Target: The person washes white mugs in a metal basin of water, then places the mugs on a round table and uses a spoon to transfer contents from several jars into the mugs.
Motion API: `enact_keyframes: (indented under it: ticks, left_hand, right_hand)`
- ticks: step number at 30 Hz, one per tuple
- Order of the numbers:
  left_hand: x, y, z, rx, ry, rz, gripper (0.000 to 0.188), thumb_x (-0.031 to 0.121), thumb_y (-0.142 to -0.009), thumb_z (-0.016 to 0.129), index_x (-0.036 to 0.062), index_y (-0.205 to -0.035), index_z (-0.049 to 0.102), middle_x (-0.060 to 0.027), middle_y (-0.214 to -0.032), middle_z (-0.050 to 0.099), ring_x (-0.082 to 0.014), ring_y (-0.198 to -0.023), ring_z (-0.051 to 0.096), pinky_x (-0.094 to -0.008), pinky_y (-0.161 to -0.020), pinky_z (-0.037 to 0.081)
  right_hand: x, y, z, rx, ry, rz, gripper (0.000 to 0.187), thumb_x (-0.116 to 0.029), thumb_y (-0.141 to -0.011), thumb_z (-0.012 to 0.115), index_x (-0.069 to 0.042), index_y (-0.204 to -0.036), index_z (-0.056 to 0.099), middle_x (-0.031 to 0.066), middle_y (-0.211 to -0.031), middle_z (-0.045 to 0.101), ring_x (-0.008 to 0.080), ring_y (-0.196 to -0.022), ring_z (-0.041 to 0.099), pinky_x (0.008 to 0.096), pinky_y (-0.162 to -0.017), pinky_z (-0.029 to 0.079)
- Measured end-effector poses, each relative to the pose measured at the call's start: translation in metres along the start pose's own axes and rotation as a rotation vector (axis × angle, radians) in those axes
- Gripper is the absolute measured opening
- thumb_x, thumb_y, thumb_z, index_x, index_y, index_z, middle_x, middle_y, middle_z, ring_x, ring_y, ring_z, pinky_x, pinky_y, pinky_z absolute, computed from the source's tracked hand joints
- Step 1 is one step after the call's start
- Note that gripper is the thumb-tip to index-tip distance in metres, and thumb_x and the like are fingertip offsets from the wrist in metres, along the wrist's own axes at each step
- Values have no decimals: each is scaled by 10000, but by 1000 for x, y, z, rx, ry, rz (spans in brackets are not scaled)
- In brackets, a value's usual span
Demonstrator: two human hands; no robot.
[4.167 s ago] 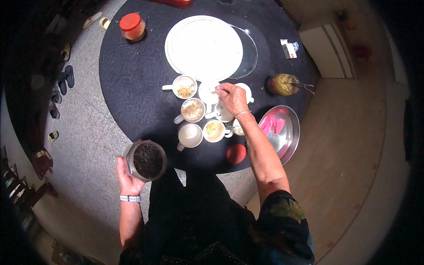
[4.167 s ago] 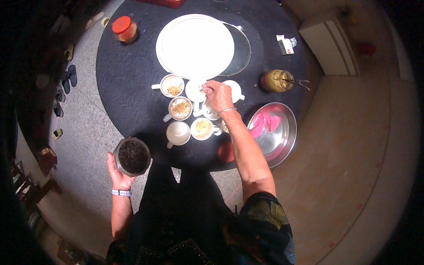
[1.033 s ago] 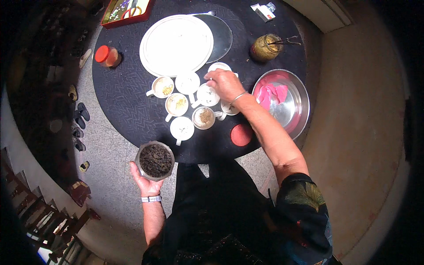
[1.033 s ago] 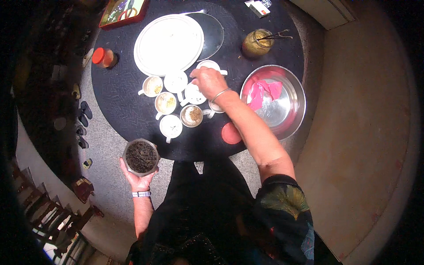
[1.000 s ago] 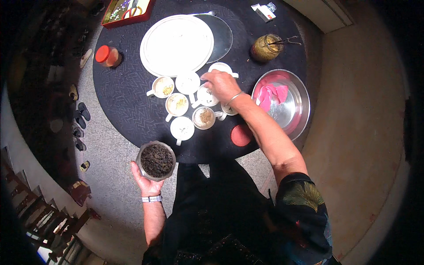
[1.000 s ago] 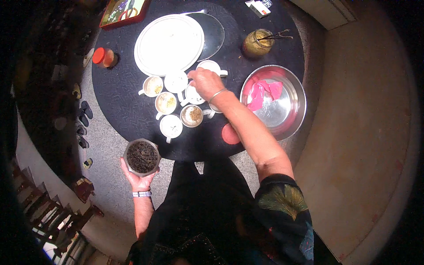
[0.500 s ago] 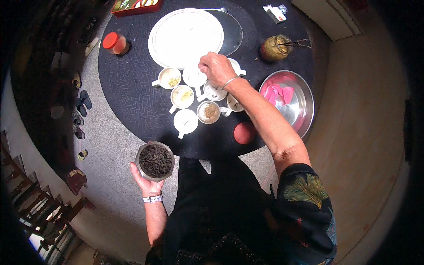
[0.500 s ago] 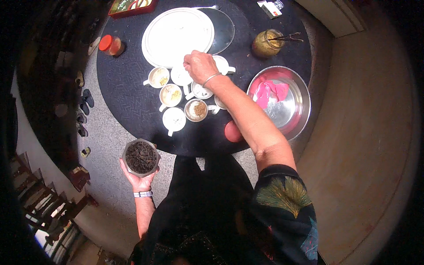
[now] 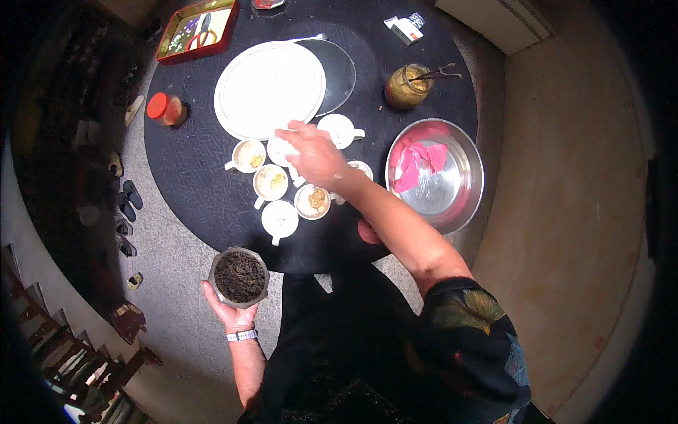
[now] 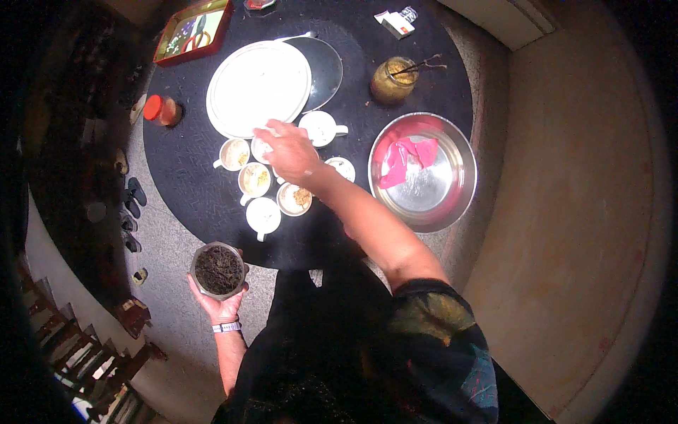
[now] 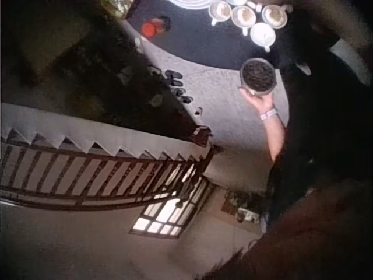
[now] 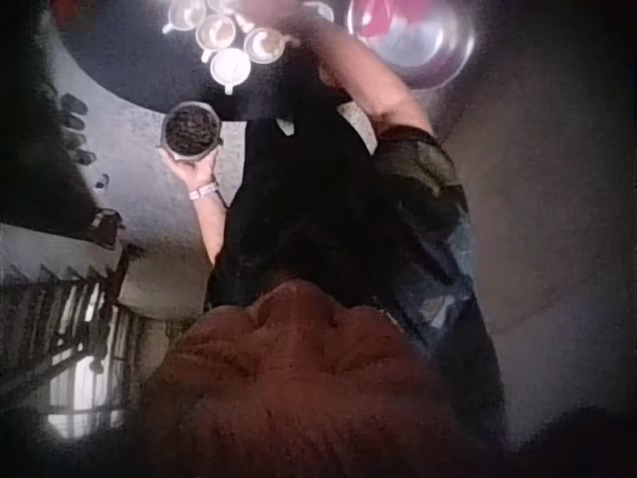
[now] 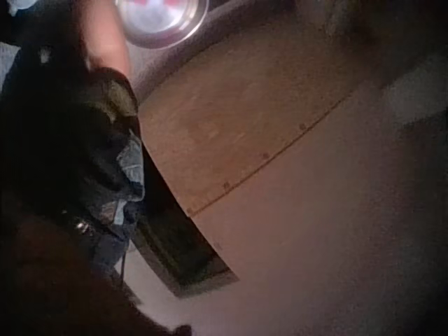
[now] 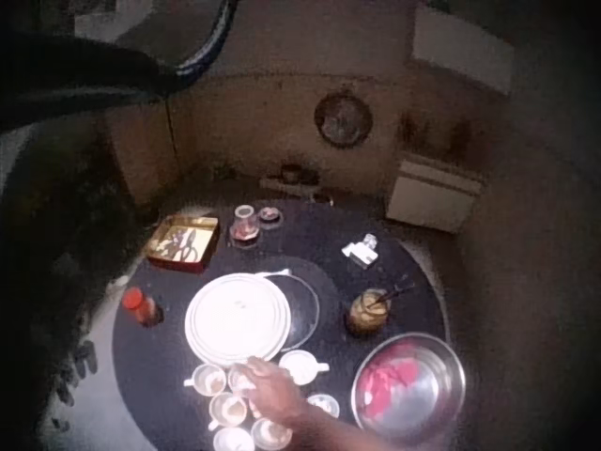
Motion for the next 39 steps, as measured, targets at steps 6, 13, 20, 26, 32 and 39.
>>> enact_keyframes:
  ticks: [6,13,20,26,32,39]
  left_hand:
    - [-3,-2,12,-91,-3,-60,808,691,-848,457,152,-1443,370,-298,-1408,392,-551,-1127,511,-647,-664,552]
    - [3,0,24,-218,-35,-47,823,694,-848,455,134,-1445,369,-301,-1417,383,-540,-1157,500,-620,-692,560]
    - [7,-4,21,-246,-25,-41,860,719,-834,466,144,-1461,345,-299,-1446,349,-534,-1196,467,-618,-754,546]
    - [4,-2,49,-279,-46,-1,870,729,-849,424,110,-1456,348,-293,-1413,399,-494,-1247,440,-599,-893,490]
    - [21,-25,46,-321,17,19,894,712,-845,462,68,-1452,337,-281,-1409,403,-435,-1242,456,-568,-902,492]
    - [62,-59,58,-430,-50,18,923,586,-779,680,102,-1470,305,-234,-1476,343,-464,-1331,357,-627,-1003,408]
  right_hand:
    - [103,115,-119,306,300,464,199,-126,-839,586,-12,-993,639,211,-1009,615,386,-979,579,459,-885,457]
    - [189,241,-147,-231,783,854,334,-237,-867,590,-87,-1162,547,180,-1133,581,381,-1048,583,494,-872,477]
    - [210,245,-235,-118,174,740,173,-228,-815,663,-66,-819,722,156,-837,693,343,-767,681,396,-727,549]
    - [209,262,-296,-18,571,723,78,-74,-847,632,-50,-839,706,80,-738,682,184,-611,608,319,-620,500]
    - [184,284,-300,-125,303,1022,180,-181,-880,656,-4,-864,684,79,-796,687,191,-723,663,377,-707,539]
    - [189,326,-293,-428,789,1117,118,-69,-832,653,-13,-916,714,97,-776,701,225,-739,675,360,-693,542]
Point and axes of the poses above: each hand's wrist, its own y-axis away from the middle knuckle, its own z-axis out of the palm, x = y × z, the point moved 4 cm from there along -y, towards the middle knuckle
